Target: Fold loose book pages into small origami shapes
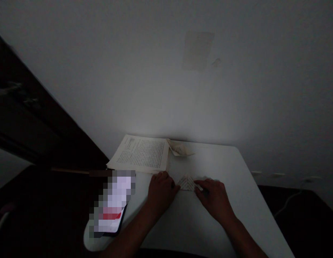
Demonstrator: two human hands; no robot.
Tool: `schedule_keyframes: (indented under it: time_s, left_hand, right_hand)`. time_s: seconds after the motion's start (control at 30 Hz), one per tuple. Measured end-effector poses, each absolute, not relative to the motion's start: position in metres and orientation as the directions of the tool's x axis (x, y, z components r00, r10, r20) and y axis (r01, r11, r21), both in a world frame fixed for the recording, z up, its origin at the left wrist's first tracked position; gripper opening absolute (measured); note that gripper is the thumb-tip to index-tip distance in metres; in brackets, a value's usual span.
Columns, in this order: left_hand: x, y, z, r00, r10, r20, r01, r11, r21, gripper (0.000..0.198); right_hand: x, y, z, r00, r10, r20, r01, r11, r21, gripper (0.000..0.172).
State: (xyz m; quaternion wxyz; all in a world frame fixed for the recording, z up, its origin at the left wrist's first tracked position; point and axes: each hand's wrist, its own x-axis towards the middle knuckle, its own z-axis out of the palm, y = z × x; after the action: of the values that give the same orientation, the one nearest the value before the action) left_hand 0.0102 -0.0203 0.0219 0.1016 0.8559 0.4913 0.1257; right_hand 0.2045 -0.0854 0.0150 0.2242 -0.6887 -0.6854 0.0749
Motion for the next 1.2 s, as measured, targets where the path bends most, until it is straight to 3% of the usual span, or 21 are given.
schedule_keyframes:
  time_s: [1.2]
  left_hand:
    - [0.0006, -0.0136, 0.0296, 0.479, 0.877, -0.043, 0.833, -0.439, 0.336, 0.019]
  right_hand:
    - [0.2069, -0.0861, 0.0119, 0.053, 0.978, 0.200, 0.903, 0.038, -0.427, 0.021]
